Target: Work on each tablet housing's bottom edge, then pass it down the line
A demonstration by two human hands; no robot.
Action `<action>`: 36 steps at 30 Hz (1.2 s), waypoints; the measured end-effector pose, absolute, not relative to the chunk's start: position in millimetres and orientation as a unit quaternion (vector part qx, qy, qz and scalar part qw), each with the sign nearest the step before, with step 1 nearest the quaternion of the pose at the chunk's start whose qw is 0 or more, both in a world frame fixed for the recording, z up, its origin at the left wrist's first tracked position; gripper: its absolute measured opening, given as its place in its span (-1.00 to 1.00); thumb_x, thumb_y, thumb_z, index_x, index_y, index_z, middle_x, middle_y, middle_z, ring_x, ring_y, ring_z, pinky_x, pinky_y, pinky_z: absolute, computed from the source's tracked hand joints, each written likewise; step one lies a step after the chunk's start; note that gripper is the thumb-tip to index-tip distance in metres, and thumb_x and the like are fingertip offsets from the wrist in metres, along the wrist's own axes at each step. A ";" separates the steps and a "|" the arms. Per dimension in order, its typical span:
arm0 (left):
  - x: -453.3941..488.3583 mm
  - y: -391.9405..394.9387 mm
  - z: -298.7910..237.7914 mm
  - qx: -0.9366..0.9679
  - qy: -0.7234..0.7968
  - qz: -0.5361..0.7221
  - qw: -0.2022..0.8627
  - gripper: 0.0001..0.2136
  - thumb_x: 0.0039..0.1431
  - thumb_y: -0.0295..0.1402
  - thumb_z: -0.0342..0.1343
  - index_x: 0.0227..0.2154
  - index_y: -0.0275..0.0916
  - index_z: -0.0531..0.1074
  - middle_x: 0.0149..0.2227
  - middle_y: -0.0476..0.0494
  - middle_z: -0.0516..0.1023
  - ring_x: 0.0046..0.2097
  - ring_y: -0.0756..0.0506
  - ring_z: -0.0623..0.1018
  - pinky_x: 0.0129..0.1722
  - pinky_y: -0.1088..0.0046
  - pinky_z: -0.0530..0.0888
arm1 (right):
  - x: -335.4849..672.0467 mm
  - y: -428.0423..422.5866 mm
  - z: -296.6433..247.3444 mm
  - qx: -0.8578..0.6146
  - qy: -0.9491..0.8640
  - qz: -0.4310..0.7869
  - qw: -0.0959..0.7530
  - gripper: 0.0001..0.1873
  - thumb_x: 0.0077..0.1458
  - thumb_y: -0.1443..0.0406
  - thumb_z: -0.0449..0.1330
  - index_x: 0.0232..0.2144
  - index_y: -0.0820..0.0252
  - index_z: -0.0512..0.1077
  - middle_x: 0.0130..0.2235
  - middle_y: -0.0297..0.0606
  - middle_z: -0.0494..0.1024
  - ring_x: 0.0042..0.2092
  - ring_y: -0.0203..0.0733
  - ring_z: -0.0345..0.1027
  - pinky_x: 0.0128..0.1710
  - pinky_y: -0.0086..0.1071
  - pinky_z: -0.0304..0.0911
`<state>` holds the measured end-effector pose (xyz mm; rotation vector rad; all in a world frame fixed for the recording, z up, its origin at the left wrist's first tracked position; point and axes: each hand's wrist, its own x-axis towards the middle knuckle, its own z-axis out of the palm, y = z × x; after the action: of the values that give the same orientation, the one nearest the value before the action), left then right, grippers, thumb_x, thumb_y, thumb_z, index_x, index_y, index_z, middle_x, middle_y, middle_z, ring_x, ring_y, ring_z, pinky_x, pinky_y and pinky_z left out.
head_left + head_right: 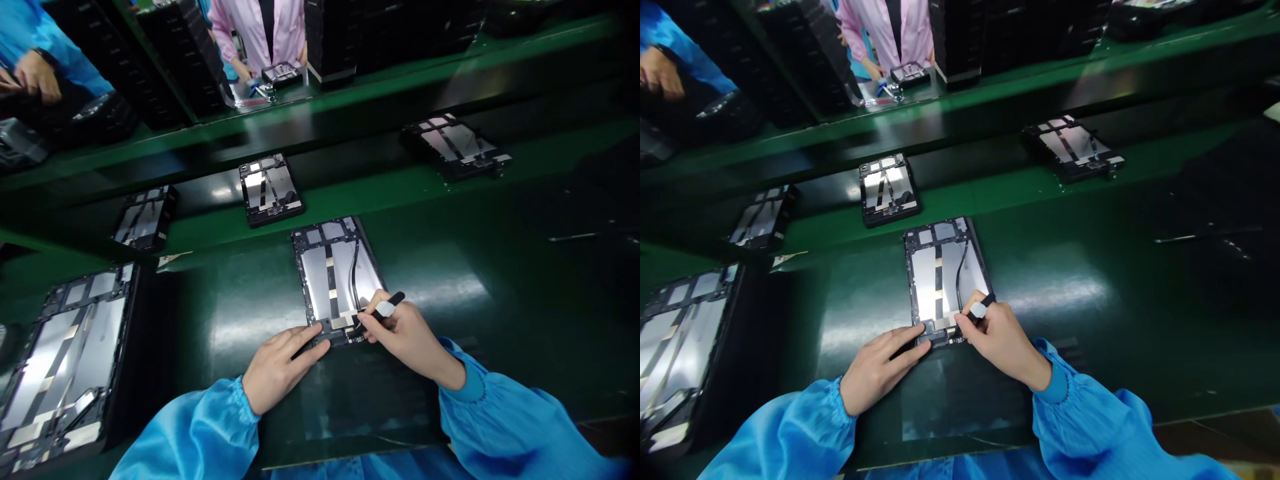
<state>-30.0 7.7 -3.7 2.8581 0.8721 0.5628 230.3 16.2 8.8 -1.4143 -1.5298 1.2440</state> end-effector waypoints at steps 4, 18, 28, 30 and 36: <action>-19.6 12.6 -7.8 0.941 0.276 0.197 0.006 -0.72 0.33 -0.24 0.07 0.04 -0.19 0.42 0.06 -0.20 0.49 0.06 -0.14 0.45 -0.03 0.33 0.47 | 228.8 10.4 1.1 -0.537 -0.577 0.442 0.429 -0.77 0.21 0.17 0.16 -0.45 0.12 0.36 -0.50 -0.33 0.46 -0.51 -0.19 0.46 -0.52 -0.38 0.40; 74.1 241.5 8.8 0.865 0.458 0.205 0.009 -0.67 0.42 -0.31 -0.13 0.04 -0.39 0.41 0.13 -0.22 0.37 0.08 -0.14 0.46 0.05 0.24 0.41 | 222.5 17.0 -31.4 -0.529 -0.608 0.326 0.494 -0.78 0.27 0.19 0.10 -0.27 0.09 0.52 -0.32 -0.19 0.59 -0.34 -0.10 0.52 -0.40 -0.31 0.45; -85.8 285.5 36.6 0.510 0.794 0.308 0.121 -0.68 0.30 -0.25 0.12 0.04 -0.29 0.36 0.02 -0.21 0.43 -0.03 -0.16 0.50 -0.07 0.18 0.50 | 210.5 34.1 -21.5 -0.482 -0.626 0.344 0.506 -0.75 0.27 0.21 0.10 -0.18 0.12 0.57 -0.27 -0.18 0.60 -0.26 -0.12 0.51 -0.28 -0.32 0.43; -87.7 287.1 34.4 0.469 0.801 0.333 0.164 -0.68 0.30 -0.25 0.11 0.03 -0.29 0.37 0.02 -0.21 0.43 -0.03 -0.16 0.50 -0.07 0.18 0.50 | 210.9 35.5 -21.3 -0.487 -0.623 0.341 0.508 -0.73 0.28 0.20 0.10 -0.17 0.13 0.57 -0.28 -0.19 0.59 -0.28 -0.15 0.50 -0.29 -0.33 0.43; -67.6 250.6 30.0 0.380 0.755 0.472 0.252 -0.70 0.31 -0.24 0.10 0.01 -0.30 0.37 -0.04 -0.20 0.46 -0.11 -0.11 0.53 -0.14 0.25 0.53 | 211.9 33.6 -24.7 -0.500 -0.570 0.379 0.531 -0.63 0.27 0.08 0.09 -0.10 0.16 0.55 -0.40 -0.22 0.62 -0.42 -0.19 0.51 -0.44 -0.37 0.45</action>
<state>-67.6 250.6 30.0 1.0333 2.0523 1.2824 211.9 33.6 -24.7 -1.1924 -1.3611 0.9038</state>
